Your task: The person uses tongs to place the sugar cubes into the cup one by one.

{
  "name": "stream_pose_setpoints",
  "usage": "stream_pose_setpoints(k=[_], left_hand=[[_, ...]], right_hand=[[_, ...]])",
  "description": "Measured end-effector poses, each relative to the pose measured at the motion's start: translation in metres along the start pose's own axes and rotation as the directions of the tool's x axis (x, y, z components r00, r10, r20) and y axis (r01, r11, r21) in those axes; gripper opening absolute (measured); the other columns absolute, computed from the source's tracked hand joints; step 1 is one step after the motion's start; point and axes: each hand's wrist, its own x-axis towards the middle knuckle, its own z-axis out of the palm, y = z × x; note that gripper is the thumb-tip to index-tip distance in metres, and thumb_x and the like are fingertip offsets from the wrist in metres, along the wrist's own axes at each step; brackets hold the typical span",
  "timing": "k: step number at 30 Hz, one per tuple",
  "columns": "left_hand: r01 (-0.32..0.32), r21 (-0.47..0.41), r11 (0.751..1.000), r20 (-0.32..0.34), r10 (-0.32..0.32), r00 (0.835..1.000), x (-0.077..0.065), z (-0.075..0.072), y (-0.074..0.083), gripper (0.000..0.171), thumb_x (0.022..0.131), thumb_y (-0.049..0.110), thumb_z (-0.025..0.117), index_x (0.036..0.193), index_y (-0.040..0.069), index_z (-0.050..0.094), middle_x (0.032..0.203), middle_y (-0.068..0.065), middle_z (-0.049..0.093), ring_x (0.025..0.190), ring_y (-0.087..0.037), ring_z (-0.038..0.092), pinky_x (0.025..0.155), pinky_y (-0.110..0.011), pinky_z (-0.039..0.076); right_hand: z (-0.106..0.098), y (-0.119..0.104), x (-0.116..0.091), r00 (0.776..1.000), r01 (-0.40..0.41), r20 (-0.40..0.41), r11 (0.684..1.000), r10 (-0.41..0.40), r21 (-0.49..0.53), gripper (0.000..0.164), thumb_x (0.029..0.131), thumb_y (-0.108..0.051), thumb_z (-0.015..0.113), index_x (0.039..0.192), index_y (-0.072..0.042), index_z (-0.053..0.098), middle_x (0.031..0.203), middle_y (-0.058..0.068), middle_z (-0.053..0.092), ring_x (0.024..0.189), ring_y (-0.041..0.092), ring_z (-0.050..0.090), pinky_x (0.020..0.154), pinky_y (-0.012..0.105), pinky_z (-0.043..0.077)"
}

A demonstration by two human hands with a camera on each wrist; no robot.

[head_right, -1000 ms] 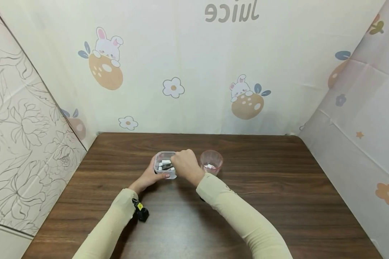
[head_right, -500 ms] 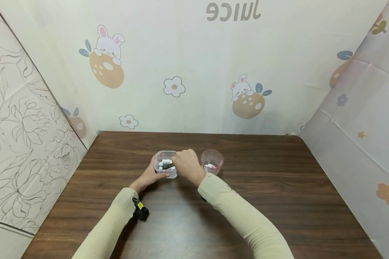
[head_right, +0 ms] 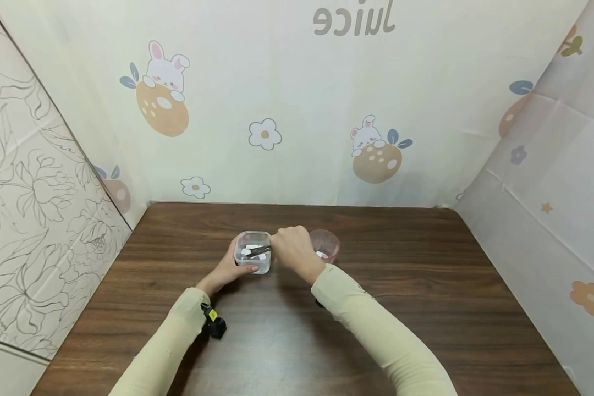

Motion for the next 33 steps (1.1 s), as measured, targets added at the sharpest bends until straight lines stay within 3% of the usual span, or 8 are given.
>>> stream_pose_setpoints(k=[5, 10, 13, 20, 27, 33], left_hand=[[0.017, 0.013, 1.0, -0.028, -0.016, 0.999, 0.006, 0.0, -0.02, 0.101, 0.074, -0.001, 0.079, 0.151, 0.01, 0.013, 0.149, -0.019, 0.028, 0.129, -0.033, 0.034, 0.105, -0.045, 0.026], [0.014, 0.024, 1.0, -0.035, -0.013, 0.999, 0.007, 0.0, -0.024, 0.1, 0.074, 0.0, 0.079, 0.15, 0.01, 0.014, 0.15, -0.017, 0.027, 0.128, -0.033, 0.035, 0.105, -0.045, 0.027], [0.022, 0.021, 1.0, -0.027, -0.022, 0.999, 0.006, -0.001, -0.02, 0.101, 0.074, 0.0, 0.079, 0.151, 0.009, 0.013, 0.151, -0.019, 0.025, 0.13, -0.035, 0.033, 0.107, -0.047, 0.024], [0.015, 0.018, 1.0, 0.017, -0.016, 1.0, -0.004, 0.0, 0.007, 0.097, 0.076, -0.002, 0.076, 0.149, -0.001, 0.011, 0.15, -0.027, 0.022, 0.13, -0.039, 0.031, 0.107, -0.051, 0.023], [0.027, 0.016, 1.0, 0.024, -0.028, 0.999, -0.006, 0.002, 0.01, 0.097, 0.077, -0.002, 0.075, 0.149, 0.001, 0.011, 0.151, -0.025, 0.02, 0.132, -0.04, 0.027, 0.107, -0.052, 0.021], [0.029, 0.01, 1.0, 0.022, -0.03, 0.999, -0.005, 0.0, 0.009, 0.099, 0.076, -0.001, 0.076, 0.15, 0.003, 0.01, 0.153, -0.023, 0.019, 0.134, -0.04, 0.026, 0.109, -0.049, 0.019]], right_hand=[[-0.005, 0.004, -0.005, 1.0, -0.015, 0.009, 1.0, 0.015, 0.006, 0.028, 0.065, -0.025, 0.08, 0.054, -0.017, 0.056, 0.051, -0.004, 0.049, 0.044, 0.012, 0.041, 0.039, 0.034, 0.041], [-0.012, 0.008, -0.01, 0.999, -0.031, -0.019, 0.999, 0.032, 0.039, 0.035, 0.073, -0.023, 0.076, 0.051, -0.019, 0.05, 0.049, -0.005, 0.043, 0.043, 0.012, 0.039, 0.038, 0.034, 0.038], [-0.017, 0.011, -0.013, 0.998, -0.046, -0.03, 0.997, 0.047, 0.056, 0.036, 0.076, -0.024, 0.076, 0.052, -0.02, 0.049, 0.049, -0.005, 0.042, 0.042, 0.012, 0.039, 0.038, 0.033, 0.037], [-0.026, 0.018, -0.022, 0.996, -0.044, -0.078, 0.997, 0.049, 0.064, 0.036, 0.075, -0.019, 0.075, 0.051, -0.02, 0.048, 0.047, -0.006, 0.039, 0.041, 0.01, 0.033, 0.036, 0.03, 0.033], [-0.029, 0.029, -0.034, 0.993, -0.064, -0.096, 0.994, 0.072, 0.086, 0.027, 0.078, -0.017, 0.073, 0.056, -0.019, 0.057, 0.048, -0.005, 0.044, 0.042, 0.011, 0.033, 0.036, 0.029, 0.028], [-0.033, 0.037, -0.042, 0.988, -0.069, -0.132, 0.994, 0.08, 0.085, 0.019, 0.077, -0.018, 0.074, 0.061, -0.018, 0.064, 0.053, -0.004, 0.053, 0.041, 0.012, 0.036, 0.035, 0.031, 0.032]])
